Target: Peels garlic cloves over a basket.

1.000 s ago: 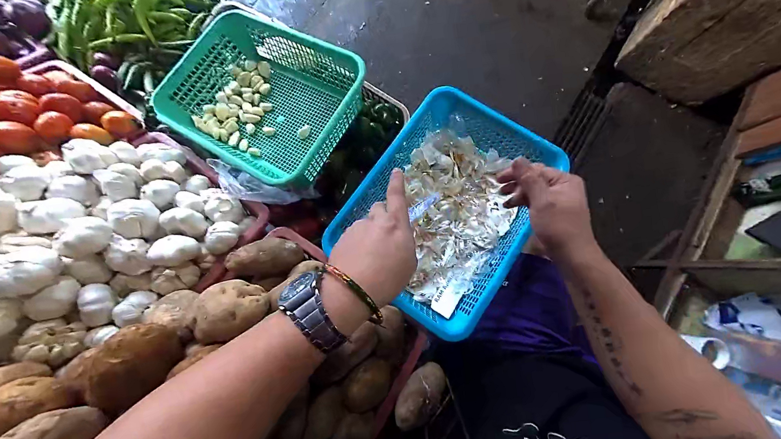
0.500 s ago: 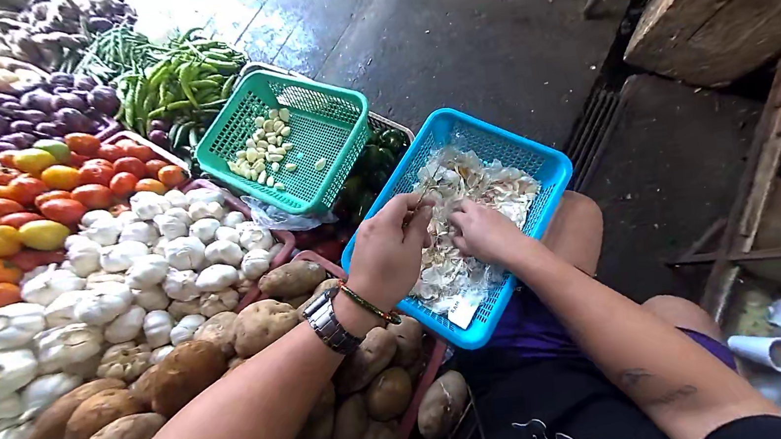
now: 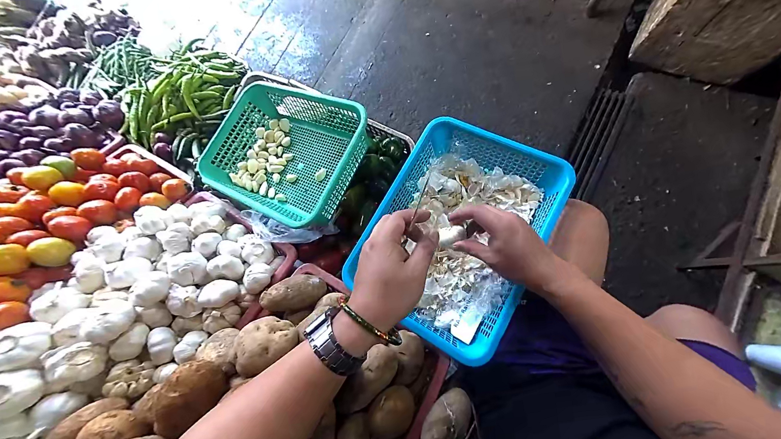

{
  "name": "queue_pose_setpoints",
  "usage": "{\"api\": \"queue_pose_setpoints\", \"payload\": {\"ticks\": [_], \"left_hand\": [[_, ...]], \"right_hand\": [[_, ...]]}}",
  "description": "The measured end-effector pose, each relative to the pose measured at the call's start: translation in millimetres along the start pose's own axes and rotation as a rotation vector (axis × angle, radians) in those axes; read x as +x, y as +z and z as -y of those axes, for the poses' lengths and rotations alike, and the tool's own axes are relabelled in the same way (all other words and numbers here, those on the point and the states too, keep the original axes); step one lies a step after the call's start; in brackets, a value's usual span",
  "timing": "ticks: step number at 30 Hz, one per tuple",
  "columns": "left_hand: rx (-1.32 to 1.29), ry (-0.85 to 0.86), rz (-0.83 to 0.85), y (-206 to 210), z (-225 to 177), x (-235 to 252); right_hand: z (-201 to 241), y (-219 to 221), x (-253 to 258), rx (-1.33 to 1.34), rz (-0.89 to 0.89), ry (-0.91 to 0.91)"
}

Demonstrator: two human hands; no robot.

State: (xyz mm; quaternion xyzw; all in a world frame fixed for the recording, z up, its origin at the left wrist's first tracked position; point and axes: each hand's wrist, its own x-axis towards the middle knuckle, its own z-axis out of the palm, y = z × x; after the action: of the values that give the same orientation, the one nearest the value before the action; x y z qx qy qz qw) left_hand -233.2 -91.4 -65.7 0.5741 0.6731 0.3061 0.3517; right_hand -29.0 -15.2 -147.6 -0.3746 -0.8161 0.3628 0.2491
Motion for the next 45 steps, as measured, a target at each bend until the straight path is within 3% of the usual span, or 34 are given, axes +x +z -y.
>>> {"api": "queue_pose_setpoints", "payload": {"ticks": [4, 7, 13, 20, 23, 27, 31, 34, 38, 45], "left_hand": [[-0.323, -0.246, 0.125, -1, -4, 1], [-0.572, -0.303, 0.18, -2, -9, -1], [-0.718, -0.23, 0.171, 3, -13, -5], [-0.565, -0.305, 0.113, 8, -12, -4], [-0.535, -0.26, 0.061, 7, -11, -4], [-0.529, -0.272, 0.011, 3, -11, -2], [-0.141, -0.219, 0.12, 0, -8, -1], [-0.045, -0.066, 0.165, 2, -8, -6], [-0.203, 0.157, 0.16, 5, -8, -11], [-0.11, 0.257, 0.198, 6, -3, -11]], "right_hand": [[27, -6, -6, 0.295, -0.151, -0.15], [45, -5, -7, 0.432, -0.22, -0.243], [49, 8, -5, 0.287, -0.295, -0.335], [52, 19, -8, 0.033, -0.329, -0.33], [53, 16, -8, 0.212, -0.292, -0.193], [55, -1, 2, 1.072, -0.253, 0.341], [48, -21, 4, 1.41, -0.219, 0.671], [49, -27, -2, 1.44, -0.12, 0.665], [59, -28, -6, 1.541, -0.063, 0.63], [66, -31, -7, 1.674, -0.036, 0.639]]}}
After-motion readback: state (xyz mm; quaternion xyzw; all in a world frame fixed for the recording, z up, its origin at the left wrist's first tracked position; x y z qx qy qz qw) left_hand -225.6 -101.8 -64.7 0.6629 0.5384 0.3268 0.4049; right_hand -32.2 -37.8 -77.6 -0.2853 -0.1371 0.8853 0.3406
